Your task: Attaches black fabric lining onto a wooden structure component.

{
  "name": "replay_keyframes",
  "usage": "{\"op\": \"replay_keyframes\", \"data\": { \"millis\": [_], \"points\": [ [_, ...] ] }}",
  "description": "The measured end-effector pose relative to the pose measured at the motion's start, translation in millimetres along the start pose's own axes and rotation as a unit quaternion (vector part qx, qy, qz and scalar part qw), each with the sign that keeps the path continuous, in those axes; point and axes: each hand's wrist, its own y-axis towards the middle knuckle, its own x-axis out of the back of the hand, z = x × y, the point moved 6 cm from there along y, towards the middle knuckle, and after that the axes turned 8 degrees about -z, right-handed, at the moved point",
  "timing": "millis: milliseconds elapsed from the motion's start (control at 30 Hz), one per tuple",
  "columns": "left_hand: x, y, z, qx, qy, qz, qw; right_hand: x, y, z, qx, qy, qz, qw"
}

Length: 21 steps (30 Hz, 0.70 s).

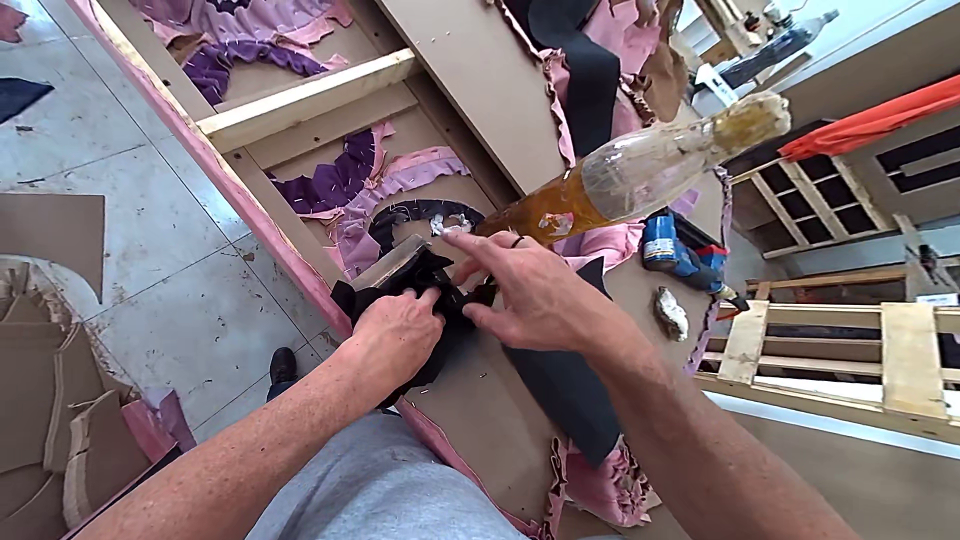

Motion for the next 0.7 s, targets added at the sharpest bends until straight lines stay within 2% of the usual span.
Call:
{"op": "replay_keyframes", "data": {
  "millis": [100, 233, 467, 700],
  "points": [
    [-0.6, -0.8, 0.9, 0.000, -0.004, 0.009, 1.000, -8.1, -1.5, 4.7, 0.028, -0.020, 0.017, 0.999],
    [-0.9, -0.4, 0.8, -0.012, 0.006, 0.001, 1.000, -11.6, -7.0, -0.8, 0.036, -0.023, -0.016, 0.999],
    [-2.7, 2.8, 2.2, -0.024, 0.006, 0.010, 1.000, -10.1, -13.6, -10.9, 0.024, -0.020, 0.013, 0.999],
    [-0.3, 7.7, -0.1, -0.029, 0.022, 0.015, 0.999, -9.2, -12.5, -1.8, 0.007, -0.027, -0.005, 1.000]
  ]
}}
